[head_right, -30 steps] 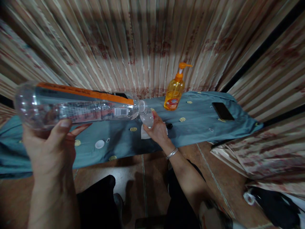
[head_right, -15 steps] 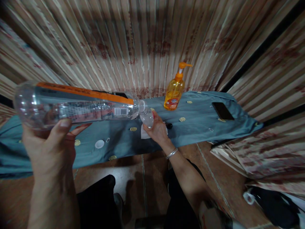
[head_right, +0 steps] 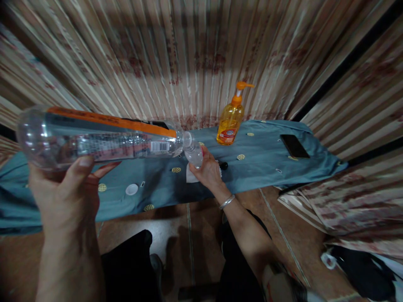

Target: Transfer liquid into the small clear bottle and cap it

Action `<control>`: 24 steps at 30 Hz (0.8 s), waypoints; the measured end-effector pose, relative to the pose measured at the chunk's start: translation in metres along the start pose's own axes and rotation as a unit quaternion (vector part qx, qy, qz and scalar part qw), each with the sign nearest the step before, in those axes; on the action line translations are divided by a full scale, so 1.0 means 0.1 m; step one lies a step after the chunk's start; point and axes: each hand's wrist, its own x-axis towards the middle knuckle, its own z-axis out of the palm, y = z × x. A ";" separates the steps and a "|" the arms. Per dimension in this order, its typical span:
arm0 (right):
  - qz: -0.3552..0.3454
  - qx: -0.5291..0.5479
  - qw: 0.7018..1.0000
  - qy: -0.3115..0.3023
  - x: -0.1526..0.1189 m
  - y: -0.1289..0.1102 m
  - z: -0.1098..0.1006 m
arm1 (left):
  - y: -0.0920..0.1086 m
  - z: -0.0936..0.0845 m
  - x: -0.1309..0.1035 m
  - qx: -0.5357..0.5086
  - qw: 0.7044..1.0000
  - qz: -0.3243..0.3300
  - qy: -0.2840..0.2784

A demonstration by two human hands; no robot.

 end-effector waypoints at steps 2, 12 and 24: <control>-0.002 -0.001 1.000 0.006 0.00 0.00 0.01 | -0.01 0.00 0.00 -0.001 1.000 0.000 0.000; -0.011 -0.002 1.000 0.000 0.00 0.03 0.02 | -0.01 -0.01 0.00 -0.009 1.000 -0.004 0.000; -0.016 -0.011 1.000 0.007 -0.01 0.04 0.02 | 0.01 0.00 0.00 -0.011 1.000 -0.006 0.001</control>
